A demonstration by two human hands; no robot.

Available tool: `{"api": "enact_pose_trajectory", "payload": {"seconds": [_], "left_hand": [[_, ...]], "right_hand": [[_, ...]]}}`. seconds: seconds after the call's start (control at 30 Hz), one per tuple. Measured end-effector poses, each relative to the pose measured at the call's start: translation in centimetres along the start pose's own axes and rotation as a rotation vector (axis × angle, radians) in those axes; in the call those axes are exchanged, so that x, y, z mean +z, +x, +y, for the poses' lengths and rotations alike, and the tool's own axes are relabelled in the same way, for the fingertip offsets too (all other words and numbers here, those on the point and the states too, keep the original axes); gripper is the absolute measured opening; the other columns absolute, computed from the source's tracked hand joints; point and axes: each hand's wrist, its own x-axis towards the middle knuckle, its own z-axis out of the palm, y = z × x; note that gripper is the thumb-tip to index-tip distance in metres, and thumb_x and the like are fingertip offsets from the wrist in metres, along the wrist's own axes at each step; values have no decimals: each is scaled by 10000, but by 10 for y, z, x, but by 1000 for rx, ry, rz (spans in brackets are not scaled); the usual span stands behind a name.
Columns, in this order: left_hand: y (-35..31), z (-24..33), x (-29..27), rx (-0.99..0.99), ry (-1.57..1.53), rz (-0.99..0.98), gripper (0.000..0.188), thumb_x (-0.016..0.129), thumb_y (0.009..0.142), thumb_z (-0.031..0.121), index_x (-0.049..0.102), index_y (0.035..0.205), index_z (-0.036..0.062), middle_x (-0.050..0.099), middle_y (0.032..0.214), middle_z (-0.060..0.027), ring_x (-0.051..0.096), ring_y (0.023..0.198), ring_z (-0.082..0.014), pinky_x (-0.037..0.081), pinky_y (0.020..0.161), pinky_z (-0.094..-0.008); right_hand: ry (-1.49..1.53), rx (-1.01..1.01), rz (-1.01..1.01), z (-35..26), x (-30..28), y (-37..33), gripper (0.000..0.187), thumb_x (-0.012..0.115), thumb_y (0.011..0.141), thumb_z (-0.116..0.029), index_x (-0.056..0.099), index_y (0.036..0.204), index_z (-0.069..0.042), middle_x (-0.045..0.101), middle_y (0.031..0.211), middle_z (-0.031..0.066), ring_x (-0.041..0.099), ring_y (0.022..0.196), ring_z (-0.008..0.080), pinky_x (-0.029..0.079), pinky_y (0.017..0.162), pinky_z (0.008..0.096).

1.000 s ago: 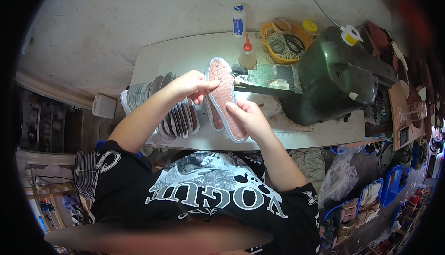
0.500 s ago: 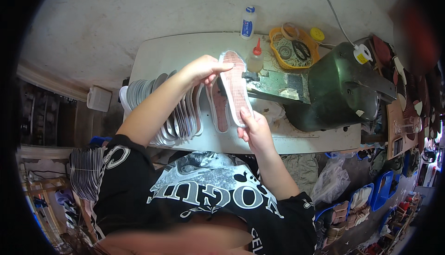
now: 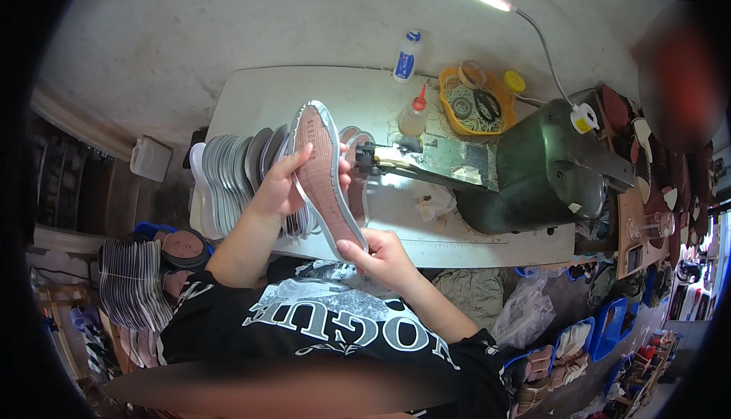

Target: The recorder is applying a liquid adhesive to the edges of shoe insoles in a workshop setting.

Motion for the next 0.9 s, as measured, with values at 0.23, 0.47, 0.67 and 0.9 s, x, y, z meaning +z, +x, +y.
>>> {"api": "enact_pose_trajectory", "payload": {"seconds": [0.23,0.47,0.67,0.9], "left_hand": [[-5,-19,3,17,-315,-141,521,449,930,374,421,1203,-69,579,985,-171,614,888,-267,493,829,-424],[-22,-13,12,253,265,125,412,554,906,215,456,1212,-44,603,1094,-162,599,1025,-240,459,925,-401],[-45,-11,29,290,59,-108,757,547,927,250,36,1479,161,287,1434,-123,332,1305,-215,281,1060,-387],[-38,-16,38,696,754,-7,712,573,905,159,131,1460,92,295,1401,-148,379,1257,-260,327,1012,-417]], "right_hand": [[-181,-409,-78,-24,2,-10,192,603,871,-181,632,811,-1,574,611,41,518,542,90,416,516,253],[-275,-93,56,-3,-11,-16,246,584,903,-215,601,786,0,529,560,7,477,507,74,385,480,252],[4,102,8,48,-21,-23,273,529,942,-298,570,904,-31,517,688,-20,473,611,57,380,552,204],[776,7,-515,42,-13,-27,477,417,957,-426,456,624,-88,416,518,10,341,442,76,275,444,215]]}}
